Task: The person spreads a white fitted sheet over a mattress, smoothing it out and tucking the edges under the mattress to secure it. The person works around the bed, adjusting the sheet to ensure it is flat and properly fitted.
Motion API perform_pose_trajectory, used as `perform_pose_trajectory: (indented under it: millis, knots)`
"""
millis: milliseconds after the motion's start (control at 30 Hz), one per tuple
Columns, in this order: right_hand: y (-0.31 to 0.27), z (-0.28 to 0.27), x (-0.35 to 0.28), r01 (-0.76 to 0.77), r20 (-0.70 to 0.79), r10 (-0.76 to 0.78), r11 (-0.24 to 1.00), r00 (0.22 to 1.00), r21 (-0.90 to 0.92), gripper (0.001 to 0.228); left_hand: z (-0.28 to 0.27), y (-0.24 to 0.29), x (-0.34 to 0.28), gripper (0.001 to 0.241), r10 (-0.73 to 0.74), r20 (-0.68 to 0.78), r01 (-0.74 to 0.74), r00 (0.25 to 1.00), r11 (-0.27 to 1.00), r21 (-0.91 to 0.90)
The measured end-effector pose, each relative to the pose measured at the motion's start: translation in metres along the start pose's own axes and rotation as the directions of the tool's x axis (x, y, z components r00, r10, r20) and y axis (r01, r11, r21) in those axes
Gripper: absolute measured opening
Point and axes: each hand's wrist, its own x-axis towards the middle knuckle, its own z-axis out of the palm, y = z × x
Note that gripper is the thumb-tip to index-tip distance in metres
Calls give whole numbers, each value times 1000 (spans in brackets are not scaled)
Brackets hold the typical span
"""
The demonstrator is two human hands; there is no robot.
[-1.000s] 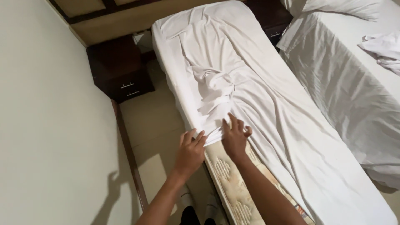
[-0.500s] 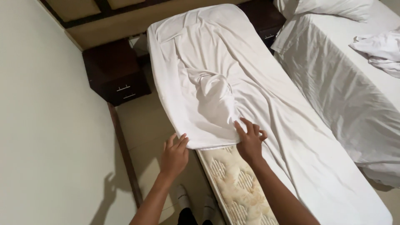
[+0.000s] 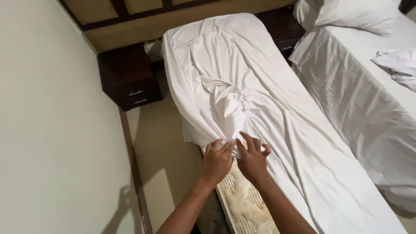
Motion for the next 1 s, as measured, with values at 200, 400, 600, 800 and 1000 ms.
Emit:
perform_pose_trajectory:
  millis: [200,400,600,800,1000]
  knots:
    - [22,9,3,-60,-35,57,996,998,-73,41,-32,15,0,24,58,-51,-58,997,998,-1]
    - [74,20,6,-205,-62,199,972,978,-118,20,-42,8,-14,18,89,-72,-87,993,996,30]
    - [122,16,-5,-315,6,327,915,945,-253,29,-56,-7,-20,19,62,-61,-56,996,994,91]
    - [121,12,-15,-204,-75,204,979,976,0,29,-32,-38,-30,20,-134,-11,134,991,989,65]
    - [84,6,-9,-128,-82,137,986,987,111,29,-4,-53,-33,23,-266,126,262,956,964,50]
